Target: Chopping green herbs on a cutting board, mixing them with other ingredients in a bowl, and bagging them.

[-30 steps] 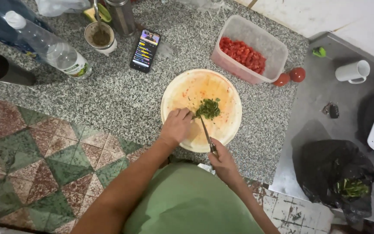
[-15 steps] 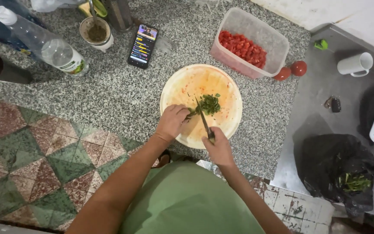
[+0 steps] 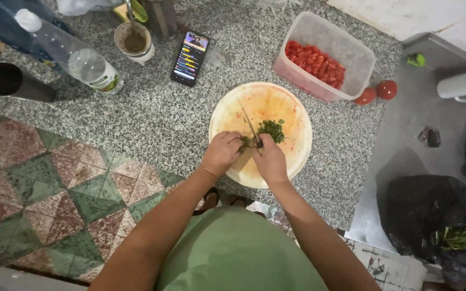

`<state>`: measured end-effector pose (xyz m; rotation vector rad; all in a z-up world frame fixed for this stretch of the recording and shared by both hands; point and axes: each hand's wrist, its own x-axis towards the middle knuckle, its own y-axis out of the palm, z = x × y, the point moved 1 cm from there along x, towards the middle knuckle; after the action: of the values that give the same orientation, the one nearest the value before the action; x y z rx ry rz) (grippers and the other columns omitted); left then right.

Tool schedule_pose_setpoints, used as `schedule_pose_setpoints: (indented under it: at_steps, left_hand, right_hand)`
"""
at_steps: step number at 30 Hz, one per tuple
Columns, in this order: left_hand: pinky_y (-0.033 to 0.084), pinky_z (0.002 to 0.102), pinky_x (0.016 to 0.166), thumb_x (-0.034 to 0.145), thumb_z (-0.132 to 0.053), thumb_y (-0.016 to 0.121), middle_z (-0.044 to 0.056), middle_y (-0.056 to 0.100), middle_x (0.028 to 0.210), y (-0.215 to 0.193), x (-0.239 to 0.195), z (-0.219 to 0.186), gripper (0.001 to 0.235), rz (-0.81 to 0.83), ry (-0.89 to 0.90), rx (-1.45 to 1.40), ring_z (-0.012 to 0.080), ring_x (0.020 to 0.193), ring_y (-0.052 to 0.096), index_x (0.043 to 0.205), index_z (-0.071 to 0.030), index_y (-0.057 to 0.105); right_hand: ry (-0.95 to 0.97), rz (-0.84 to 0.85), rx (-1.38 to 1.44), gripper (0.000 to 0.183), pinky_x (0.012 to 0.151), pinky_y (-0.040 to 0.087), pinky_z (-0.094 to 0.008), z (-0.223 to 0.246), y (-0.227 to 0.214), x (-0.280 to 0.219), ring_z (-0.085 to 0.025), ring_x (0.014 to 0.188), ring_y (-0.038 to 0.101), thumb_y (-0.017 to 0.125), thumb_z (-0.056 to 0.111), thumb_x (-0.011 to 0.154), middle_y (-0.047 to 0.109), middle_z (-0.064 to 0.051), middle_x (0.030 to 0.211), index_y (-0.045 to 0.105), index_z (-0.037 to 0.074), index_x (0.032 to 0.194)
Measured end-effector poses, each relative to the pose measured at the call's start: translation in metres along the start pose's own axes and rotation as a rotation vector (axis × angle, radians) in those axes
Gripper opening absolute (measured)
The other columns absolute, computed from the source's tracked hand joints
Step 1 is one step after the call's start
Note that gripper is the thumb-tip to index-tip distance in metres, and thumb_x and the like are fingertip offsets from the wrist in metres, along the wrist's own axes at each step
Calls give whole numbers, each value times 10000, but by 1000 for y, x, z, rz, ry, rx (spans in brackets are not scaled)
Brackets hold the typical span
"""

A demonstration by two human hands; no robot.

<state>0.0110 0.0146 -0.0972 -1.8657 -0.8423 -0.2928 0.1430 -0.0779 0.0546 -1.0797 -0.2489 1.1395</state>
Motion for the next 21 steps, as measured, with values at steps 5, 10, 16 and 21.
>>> schedule_pose_setpoints:
  at_steps: [5, 10, 16, 21]
  left_hand:
    - [492, 387, 919, 895, -295, 616, 35, 661, 1013, -6, 2, -3, 181, 19, 18, -14, 205, 1133, 622, 961, -129, 649]
    - [483, 383, 951, 874, -301, 636, 51, 672, 1030, -16, 8, -7, 213, 61, -8, -4, 202, 1146, 622, 980, -117, 660]
    - [481, 356, 928, 937, -338, 632, 30, 679, 1043, -26, 16, -20, 230, 78, -54, 34, 184, 1107, 635, 1019, -127, 671]
    - [474, 434, 956, 805, -488, 735, 97, 605, 1272, -46, 17, -35, 725, 198, -221, -4, 307, 1176, 598, 1420, -157, 539]
  right_hand:
    - [242, -15, 275, 328, 730, 577, -415, 2, -21, -12, -309, 767, 681, 667, 244, 889, 715, -143, 1008, 596, 176, 1202]
    - [276, -99, 517, 243, 450, 550, -310, -5, -33, -21, -198, 469, 637, 687, 156, 844, 678, -115, 850, 632, 112, 1077]
    - [241, -148, 722, 215, 416, 530, -294, 14, -56, -40, -165, 509, 587, 678, 18, 850, 617, -146, 900, 616, -2, 1056]
    - [237, -177, 825, 291, 402, 512, -272, 13, -58, -53, -136, 500, 560, 689, -13, 850, 612, -146, 924, 577, -24, 1119]
